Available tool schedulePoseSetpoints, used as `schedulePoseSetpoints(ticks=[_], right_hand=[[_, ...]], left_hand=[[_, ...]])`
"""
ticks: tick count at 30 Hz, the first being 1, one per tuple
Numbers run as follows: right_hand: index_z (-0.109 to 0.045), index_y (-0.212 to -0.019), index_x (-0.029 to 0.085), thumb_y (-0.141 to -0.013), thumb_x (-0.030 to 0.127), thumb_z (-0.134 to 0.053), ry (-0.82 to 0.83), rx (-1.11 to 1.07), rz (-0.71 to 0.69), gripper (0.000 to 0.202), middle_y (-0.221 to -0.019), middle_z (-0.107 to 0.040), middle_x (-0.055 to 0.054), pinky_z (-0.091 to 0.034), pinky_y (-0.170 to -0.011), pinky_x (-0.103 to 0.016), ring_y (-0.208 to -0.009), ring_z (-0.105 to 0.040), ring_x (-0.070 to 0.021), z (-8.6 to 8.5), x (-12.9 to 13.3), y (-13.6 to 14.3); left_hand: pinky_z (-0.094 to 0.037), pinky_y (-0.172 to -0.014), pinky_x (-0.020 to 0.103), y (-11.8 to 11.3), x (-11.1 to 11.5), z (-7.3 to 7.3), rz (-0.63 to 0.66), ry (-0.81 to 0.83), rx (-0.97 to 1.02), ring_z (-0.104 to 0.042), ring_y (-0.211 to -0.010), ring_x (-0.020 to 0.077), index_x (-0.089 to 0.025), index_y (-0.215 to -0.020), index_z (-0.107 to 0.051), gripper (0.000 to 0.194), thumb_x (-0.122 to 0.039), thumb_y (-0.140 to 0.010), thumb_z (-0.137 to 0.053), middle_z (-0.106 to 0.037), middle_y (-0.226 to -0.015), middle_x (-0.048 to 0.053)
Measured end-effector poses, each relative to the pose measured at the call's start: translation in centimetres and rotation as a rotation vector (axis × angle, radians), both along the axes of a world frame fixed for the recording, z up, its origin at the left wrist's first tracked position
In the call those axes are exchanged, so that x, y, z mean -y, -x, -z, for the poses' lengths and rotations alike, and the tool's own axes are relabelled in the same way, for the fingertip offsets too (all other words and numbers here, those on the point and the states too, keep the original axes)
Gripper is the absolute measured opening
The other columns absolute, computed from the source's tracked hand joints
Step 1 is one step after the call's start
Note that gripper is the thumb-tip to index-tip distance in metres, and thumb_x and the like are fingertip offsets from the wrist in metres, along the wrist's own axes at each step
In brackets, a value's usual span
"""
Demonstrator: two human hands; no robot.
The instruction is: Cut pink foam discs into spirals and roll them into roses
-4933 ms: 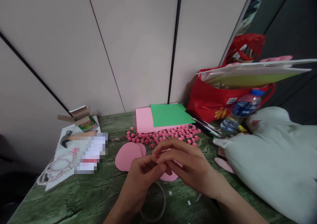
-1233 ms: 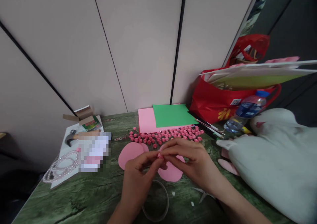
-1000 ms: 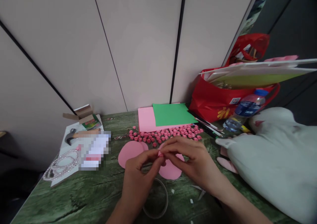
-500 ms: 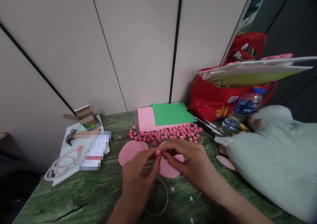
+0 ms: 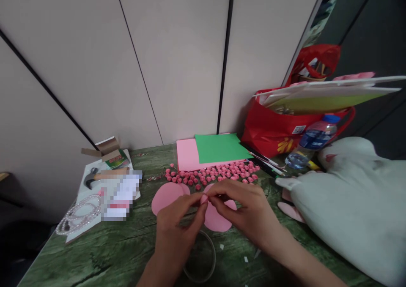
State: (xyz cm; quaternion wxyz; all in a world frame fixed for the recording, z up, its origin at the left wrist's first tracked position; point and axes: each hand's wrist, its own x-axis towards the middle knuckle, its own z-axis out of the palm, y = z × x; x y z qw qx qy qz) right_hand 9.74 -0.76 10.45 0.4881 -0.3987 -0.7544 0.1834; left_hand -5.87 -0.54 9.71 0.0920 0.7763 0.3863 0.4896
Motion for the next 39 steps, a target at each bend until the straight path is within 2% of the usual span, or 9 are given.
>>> schedulePoseSetpoints(ticks=[5, 11, 16, 23, 28, 31, 35, 39], right_hand=[[-0.06, -0.083, 0.018, -0.075, 0.004, -0.052, -0.06, 0.037, 0.025, 0.018, -0.08, -0.065, -0.003, -0.049, -0.066, -0.025, -0.071, -0.06, -0.0132, 0.7, -0.2, 0.4], [-0.059, -0.076, 0.018, -0.072, 0.005, -0.052, -0.011, -0.05, 0.098, 0.015, -0.07, -0.063, -0.001, -0.048, -0.058, -0.025, -0.063, -0.058, -0.0127, 1.2, -0.2, 1.5], [-0.058, -0.071, 0.018, -0.07, 0.006, -0.054, 0.008, -0.168, 0.138, 0.012, -0.071, -0.064, -0.001, -0.048, -0.058, -0.025, -0.064, -0.059, -0.0128, 1.6, -0.3, 2.1], [-0.058, -0.068, 0.018, -0.069, 0.006, -0.055, 0.041, -0.227, 0.161, 0.012, -0.069, -0.064, -0.001, -0.049, -0.057, -0.024, -0.063, -0.059, -0.0127, 1.8, -0.1, 2.4], [-0.058, -0.069, 0.017, -0.07, 0.006, -0.054, 0.061, -0.249, 0.148, 0.012, -0.07, -0.064, -0.002, -0.05, -0.057, -0.024, -0.063, -0.059, -0.0126, 1.7, -0.1, 2.3], [-0.058, -0.07, 0.017, -0.071, 0.006, -0.054, 0.071, -0.253, 0.145, 0.012, -0.073, -0.064, -0.002, -0.05, -0.058, -0.025, -0.066, -0.06, -0.0129, 1.7, 0.1, 2.2], [-0.057, -0.071, 0.017, -0.072, 0.007, -0.054, 0.039, -0.246, 0.122, 0.011, -0.072, -0.063, -0.001, -0.05, -0.06, -0.024, -0.067, -0.06, -0.0123, 1.5, 0.5, 2.4], [-0.056, -0.07, 0.017, -0.072, 0.007, -0.053, 0.012, -0.274, 0.134, 0.011, -0.072, -0.062, -0.002, -0.051, -0.058, -0.024, -0.067, -0.06, -0.0123, 1.5, 0.8, 2.7]], left_hand=[[-0.052, -0.056, 0.02, 0.0, -0.2, 0.2, -0.016, -0.1, -0.06, -0.066, -0.06, 0.0128, -0.015, -0.085, -0.063, 0.014, -0.01, -0.072, -0.06, -0.071, -0.071, 0.003], [-0.052, -0.059, 0.023, 0.0, -0.3, 1.1, -0.105, -0.153, -0.121, -0.065, -0.065, 0.014, -0.015, -0.091, -0.06, 0.018, -0.01, -0.074, -0.059, -0.069, -0.076, 0.004], [-0.051, -0.062, 0.025, -0.2, -0.3, 1.8, -0.188, -0.186, -0.133, -0.064, -0.069, 0.0156, -0.014, -0.093, -0.058, 0.017, -0.011, -0.076, -0.057, -0.068, -0.079, 0.006], [-0.05, -0.063, 0.027, -0.6, -0.1, 1.9, -0.232, -0.232, -0.134, -0.063, -0.069, 0.0162, -0.014, -0.092, -0.056, 0.016, -0.013, -0.076, -0.057, -0.067, -0.078, 0.006], [-0.051, -0.07, 0.028, -0.9, 0.2, 1.4, -0.193, -0.115, -0.06, -0.062, -0.078, 0.0159, -0.015, -0.103, -0.052, 0.028, -0.009, -0.075, -0.056, -0.065, -0.09, 0.007], [-0.051, -0.073, 0.028, -1.1, 0.4, 1.4, -0.186, -0.111, -0.035, -0.061, -0.081, 0.016, -0.015, -0.104, -0.052, 0.031, -0.008, -0.074, -0.056, -0.062, -0.094, 0.007], [-0.051, -0.075, 0.03, -1.1, 0.5, 1.5, -0.194, -0.121, -0.023, -0.06, -0.088, 0.0177, -0.016, -0.1, -0.054, 0.026, -0.009, -0.075, -0.054, -0.061, -0.094, 0.007], [-0.052, -0.07, 0.03, -1.1, 0.9, 1.4, -0.217, -0.004, 0.018, -0.061, -0.081, 0.017, -0.018, -0.092, -0.055, 0.016, -0.013, -0.078, -0.051, -0.063, -0.087, 0.005]])
